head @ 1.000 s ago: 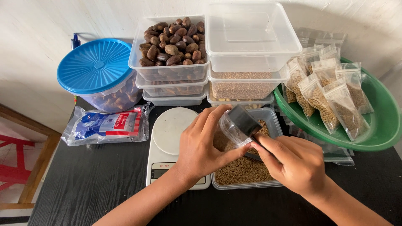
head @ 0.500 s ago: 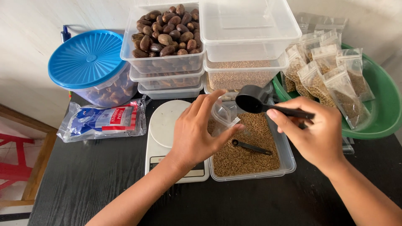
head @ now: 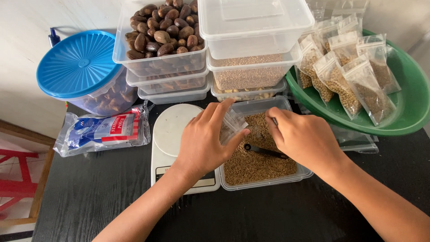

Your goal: Weighing and bagging soybeans into small plastic pouches using a scoop and a digital scale.

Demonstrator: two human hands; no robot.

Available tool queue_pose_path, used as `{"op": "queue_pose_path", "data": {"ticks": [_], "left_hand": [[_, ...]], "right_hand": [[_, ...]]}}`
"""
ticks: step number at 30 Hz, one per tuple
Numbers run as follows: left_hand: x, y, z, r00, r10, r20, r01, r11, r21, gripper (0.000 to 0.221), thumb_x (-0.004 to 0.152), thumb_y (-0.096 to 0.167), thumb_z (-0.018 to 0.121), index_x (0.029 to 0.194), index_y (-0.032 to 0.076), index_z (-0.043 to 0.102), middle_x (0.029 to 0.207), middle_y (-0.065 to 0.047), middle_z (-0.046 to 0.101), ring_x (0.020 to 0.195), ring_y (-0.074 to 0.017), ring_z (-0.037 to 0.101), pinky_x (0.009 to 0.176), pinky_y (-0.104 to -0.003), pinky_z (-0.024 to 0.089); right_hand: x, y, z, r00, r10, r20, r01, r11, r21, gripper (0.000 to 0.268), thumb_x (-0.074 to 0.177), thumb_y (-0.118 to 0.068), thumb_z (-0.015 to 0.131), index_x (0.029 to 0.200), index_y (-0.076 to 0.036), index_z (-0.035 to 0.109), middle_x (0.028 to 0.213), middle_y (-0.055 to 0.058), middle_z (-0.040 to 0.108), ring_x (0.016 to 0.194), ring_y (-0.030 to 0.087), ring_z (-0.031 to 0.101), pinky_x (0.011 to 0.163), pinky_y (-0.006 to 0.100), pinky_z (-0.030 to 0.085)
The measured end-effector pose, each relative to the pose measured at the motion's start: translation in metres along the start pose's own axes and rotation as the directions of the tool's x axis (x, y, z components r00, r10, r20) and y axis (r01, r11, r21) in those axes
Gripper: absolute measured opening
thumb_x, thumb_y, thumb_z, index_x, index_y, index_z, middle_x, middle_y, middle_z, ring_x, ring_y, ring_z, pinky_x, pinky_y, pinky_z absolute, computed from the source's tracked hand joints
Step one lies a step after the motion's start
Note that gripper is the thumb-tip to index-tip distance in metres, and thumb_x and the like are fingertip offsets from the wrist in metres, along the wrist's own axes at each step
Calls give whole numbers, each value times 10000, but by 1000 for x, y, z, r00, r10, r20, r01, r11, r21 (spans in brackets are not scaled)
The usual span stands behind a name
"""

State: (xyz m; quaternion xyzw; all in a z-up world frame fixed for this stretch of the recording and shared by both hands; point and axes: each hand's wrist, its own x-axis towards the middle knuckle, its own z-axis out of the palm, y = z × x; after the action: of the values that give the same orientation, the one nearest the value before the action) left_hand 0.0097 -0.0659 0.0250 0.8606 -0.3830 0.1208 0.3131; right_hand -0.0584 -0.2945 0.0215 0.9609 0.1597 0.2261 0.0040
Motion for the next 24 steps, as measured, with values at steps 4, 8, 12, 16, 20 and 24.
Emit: {"op": "queue_pose_path", "data": {"ticks": [4,8,12,16,20,24], "left_hand": [[-2,-2,2,1000,0,6,-1,1000,27,588,957,497,661,1370,113,495,1038,-83,641,786,-309,680,595,-451,559],[-1,-1,-2,1000,-20,19,20,1000,17,576,975,477,625,1382,94,490,1022,-86,636,776,-297,670,588,-442,556],[0,-2,-7,997,-70,43,70,998,8,594,972,524,580,1392,118,473,1116,-96,672,889,-330,693,609,-470,555],[-1,-2,-7,997,-76,26,76,997,-24,600,969,534,562,1390,115,485,1155,-93,672,932,-329,693,631,-464,550],[-2,-3,-6,998,-53,29,52,999,16,641,972,556,572,1451,147,451,1095,-82,648,862,-308,693,605,-452,555],[0,-1,-10,998,-44,34,43,999,19,593,962,516,635,1432,196,468,1077,-85,615,872,-346,675,681,-476,544]], "right_hand": [[-1,-8,12,997,20,70,-22,1000,23,136,1020,-220,621,1025,-115,708,787,-5,729,418,213,646,271,341,425],[4,-15,14,972,-55,229,-33,931,365,216,997,-255,608,1158,-147,703,1015,7,779,564,206,735,386,335,571],[4,-21,13,901,-171,399,-94,821,564,329,939,-342,653,1246,-271,745,1313,-39,719,798,209,795,633,386,625],[9,-24,1,897,-140,420,-188,739,647,286,927,-335,663,1170,-266,797,1203,-50,789,950,159,788,793,337,614],[15,-28,-10,813,-130,567,-367,642,674,299,933,-339,635,1139,-225,820,1166,-66,843,1093,125,790,951,303,593],[15,-26,-11,754,-87,651,-501,563,657,276,947,-330,616,1046,-198,837,966,-73,877,775,77,792,761,231,583]]}}
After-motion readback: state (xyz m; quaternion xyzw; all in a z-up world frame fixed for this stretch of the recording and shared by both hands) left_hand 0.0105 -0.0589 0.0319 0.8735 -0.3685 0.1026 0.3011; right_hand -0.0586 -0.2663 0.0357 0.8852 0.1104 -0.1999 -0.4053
